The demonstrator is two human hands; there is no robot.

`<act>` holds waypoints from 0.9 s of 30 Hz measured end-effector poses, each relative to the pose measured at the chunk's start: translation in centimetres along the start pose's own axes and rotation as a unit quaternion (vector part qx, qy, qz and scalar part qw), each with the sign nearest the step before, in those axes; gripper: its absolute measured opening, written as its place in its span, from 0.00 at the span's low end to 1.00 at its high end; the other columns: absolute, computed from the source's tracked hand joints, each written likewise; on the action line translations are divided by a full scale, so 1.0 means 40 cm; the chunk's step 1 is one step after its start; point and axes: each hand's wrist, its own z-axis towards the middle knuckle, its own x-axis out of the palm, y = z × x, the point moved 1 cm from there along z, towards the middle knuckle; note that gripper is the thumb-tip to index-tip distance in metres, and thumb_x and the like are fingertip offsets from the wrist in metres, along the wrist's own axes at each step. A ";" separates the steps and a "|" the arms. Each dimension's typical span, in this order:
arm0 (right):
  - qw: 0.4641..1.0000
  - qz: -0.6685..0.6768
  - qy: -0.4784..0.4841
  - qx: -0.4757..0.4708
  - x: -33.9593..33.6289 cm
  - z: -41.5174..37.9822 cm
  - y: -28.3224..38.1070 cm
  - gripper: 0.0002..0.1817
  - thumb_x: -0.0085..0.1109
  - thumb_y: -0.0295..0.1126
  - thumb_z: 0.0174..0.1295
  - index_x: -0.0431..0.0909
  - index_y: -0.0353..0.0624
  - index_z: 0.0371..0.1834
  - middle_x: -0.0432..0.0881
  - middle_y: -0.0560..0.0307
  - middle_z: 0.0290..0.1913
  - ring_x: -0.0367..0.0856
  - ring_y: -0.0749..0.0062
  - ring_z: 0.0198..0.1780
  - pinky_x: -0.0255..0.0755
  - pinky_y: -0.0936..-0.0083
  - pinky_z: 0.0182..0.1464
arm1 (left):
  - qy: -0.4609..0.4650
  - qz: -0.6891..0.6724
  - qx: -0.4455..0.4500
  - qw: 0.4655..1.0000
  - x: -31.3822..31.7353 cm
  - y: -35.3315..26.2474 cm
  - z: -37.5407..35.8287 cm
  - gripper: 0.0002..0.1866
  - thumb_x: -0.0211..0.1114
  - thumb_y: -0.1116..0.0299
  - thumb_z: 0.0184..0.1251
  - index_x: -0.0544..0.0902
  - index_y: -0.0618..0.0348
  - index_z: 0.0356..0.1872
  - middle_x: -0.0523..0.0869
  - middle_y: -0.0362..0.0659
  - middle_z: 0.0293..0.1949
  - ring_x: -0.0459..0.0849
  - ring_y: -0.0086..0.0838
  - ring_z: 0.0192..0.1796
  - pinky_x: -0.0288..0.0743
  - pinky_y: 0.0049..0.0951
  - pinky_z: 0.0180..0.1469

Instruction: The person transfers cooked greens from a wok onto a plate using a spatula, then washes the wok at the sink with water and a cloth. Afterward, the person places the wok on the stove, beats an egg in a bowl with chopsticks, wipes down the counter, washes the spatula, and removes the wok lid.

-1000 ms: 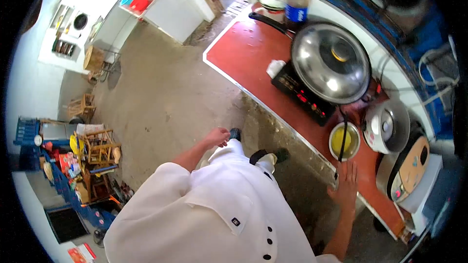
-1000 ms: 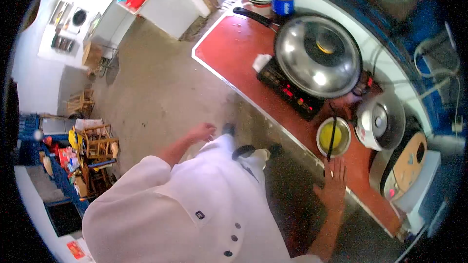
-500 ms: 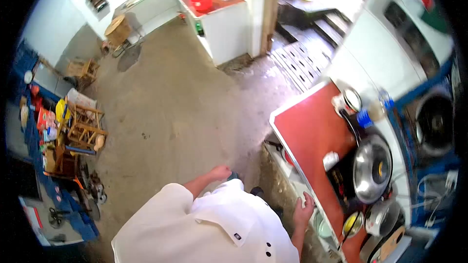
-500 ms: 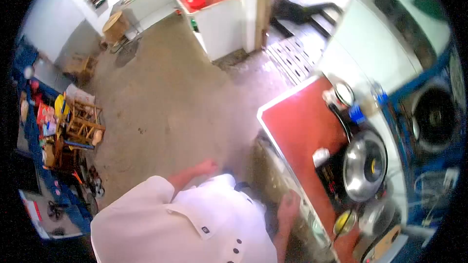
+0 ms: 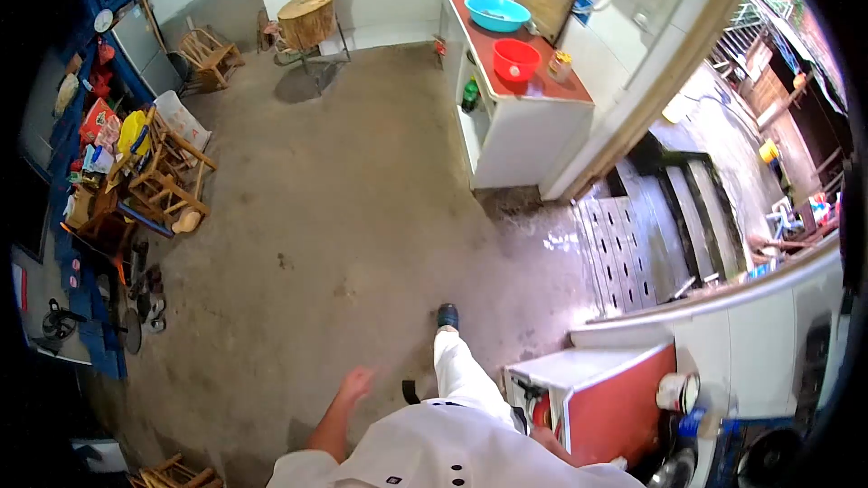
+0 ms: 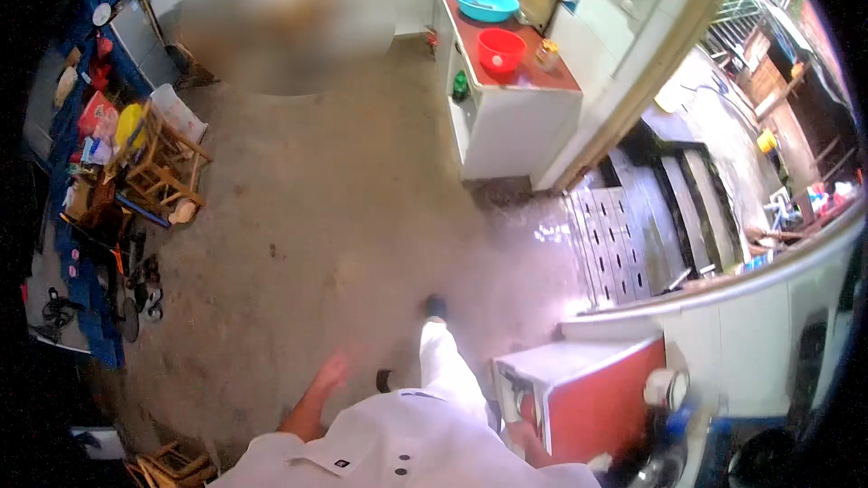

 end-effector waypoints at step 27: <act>0.943 0.222 -0.208 -0.136 -1.088 1.299 1.732 0.17 0.56 0.36 0.66 0.80 0.38 0.52 0.85 0.53 0.45 0.80 0.74 0.46 0.73 0.76 0.50 | -0.100 0.026 -0.152 0.983 -0.607 -1.205 0.839 0.12 0.54 0.70 0.69 0.77 0.66 0.47 0.82 0.48 0.35 0.82 0.34 0.33 0.77 0.32 0.31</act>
